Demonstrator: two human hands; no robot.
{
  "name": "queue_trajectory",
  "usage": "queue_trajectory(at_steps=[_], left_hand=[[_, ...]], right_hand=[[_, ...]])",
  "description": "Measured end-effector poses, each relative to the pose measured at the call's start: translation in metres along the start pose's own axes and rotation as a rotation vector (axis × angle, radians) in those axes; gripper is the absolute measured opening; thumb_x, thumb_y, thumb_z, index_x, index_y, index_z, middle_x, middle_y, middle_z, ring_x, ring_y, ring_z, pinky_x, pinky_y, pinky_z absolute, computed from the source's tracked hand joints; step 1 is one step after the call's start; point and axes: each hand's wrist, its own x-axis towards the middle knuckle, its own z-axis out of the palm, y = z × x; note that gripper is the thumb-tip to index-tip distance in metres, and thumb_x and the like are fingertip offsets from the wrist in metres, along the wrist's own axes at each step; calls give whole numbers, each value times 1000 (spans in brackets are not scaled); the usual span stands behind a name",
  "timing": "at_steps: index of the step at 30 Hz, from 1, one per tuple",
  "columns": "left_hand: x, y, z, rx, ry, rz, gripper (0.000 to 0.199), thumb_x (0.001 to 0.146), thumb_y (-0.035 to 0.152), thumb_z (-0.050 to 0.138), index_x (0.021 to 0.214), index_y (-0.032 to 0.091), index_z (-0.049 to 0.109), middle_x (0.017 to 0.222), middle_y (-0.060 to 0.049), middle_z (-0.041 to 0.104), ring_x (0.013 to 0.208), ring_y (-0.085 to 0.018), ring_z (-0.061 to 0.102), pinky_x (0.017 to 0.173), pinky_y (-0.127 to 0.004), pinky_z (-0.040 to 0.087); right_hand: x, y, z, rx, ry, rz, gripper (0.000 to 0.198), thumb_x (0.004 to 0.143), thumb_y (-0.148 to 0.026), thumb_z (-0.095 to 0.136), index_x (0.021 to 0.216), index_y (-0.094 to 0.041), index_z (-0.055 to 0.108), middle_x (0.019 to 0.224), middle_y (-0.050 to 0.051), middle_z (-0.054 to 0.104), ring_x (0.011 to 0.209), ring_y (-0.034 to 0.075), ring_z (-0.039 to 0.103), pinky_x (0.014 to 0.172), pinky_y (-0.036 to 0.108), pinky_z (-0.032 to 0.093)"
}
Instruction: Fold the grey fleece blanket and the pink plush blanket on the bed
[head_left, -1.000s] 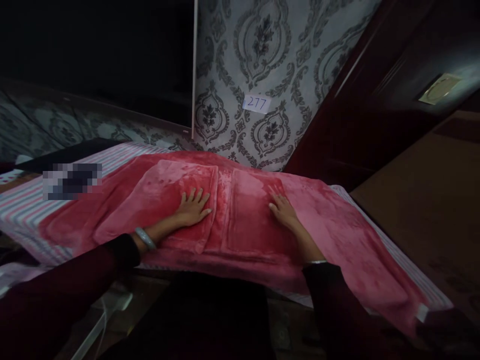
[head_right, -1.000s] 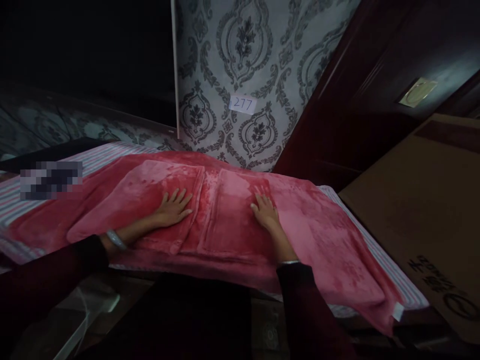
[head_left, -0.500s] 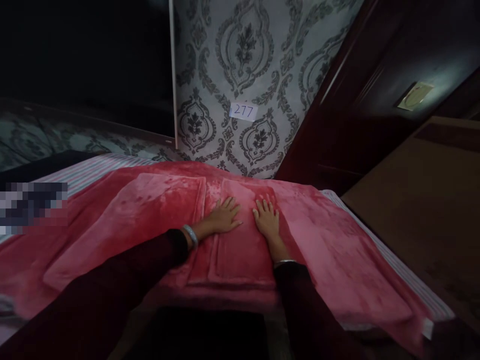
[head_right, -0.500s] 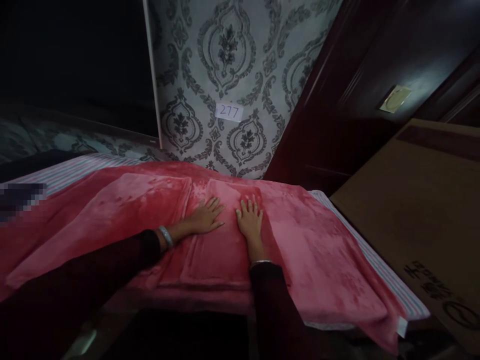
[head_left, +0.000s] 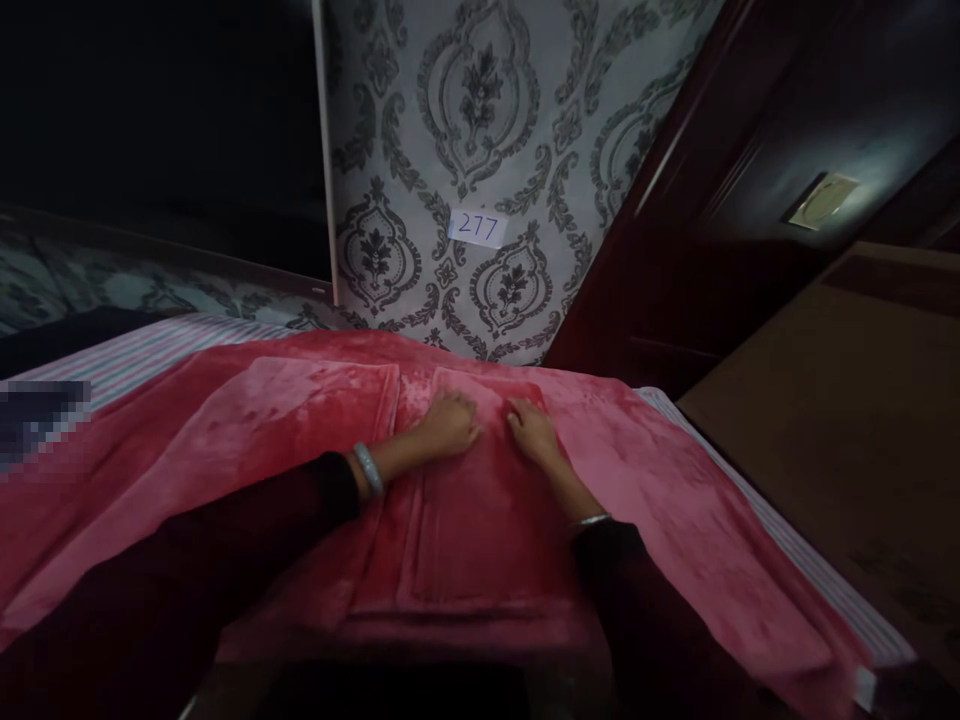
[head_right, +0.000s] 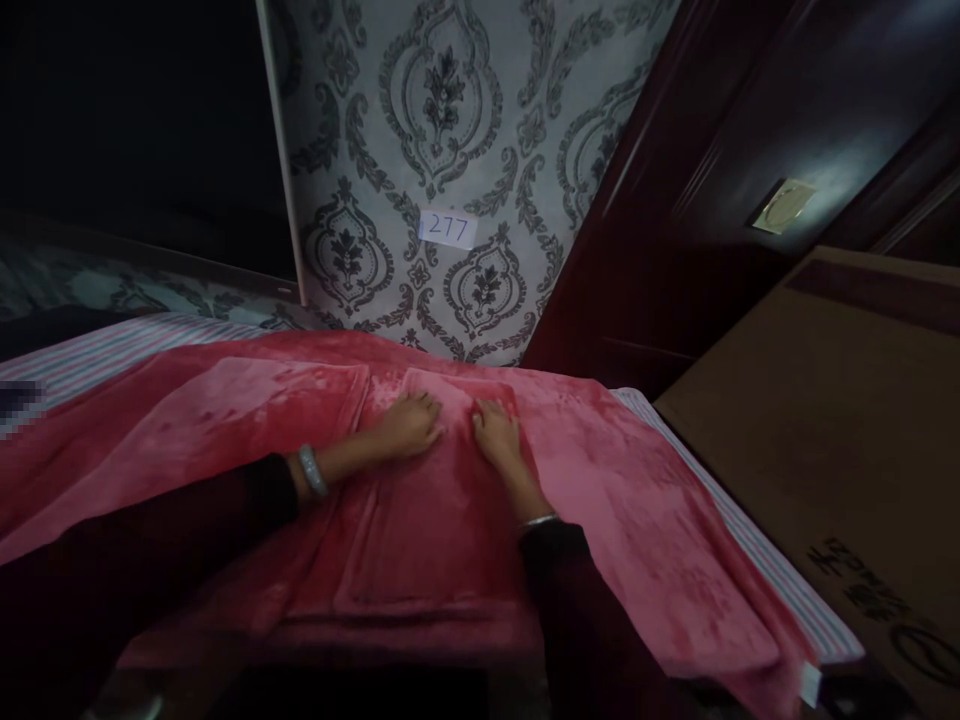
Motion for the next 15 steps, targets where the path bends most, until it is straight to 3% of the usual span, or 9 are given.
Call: queue_trajectory(at_steps=[2,4,10,15], left_hand=[[24,-4,4,-27,15,4,60,96,40,48,148,9,50,156,-23,46,148,-35,39,122,-54,27],[42,-10,16,-54,-24,-25,68,97,44,48,157,13,40,166,-20,31,155,-35,25,124,-57,20],[53,-22,56,-34,-56,-208,78,94,66,44,158,21,41,166,-18,33,156,-40,20,124,-59,9],[55,-25,52,-28,-114,-370,93,92,75,39,159,11,37,166,-25,28,156,-44,16,124,-58,7]], right_hand=[[19,4,-8,-5,40,62,55,104,-27,27,156,-19,43,162,10,42,151,24,34,123,46,27],[32,7,-6,-22,35,120,56,105,-32,26,159,-21,39,166,10,34,154,29,28,122,53,28],[43,13,33,-83,-16,93,57,107,-43,27,162,-29,32,169,3,28,156,30,21,123,56,23],[46,20,40,-66,-34,98,58,107,-48,22,162,-31,30,170,3,25,156,29,21,123,55,25]])
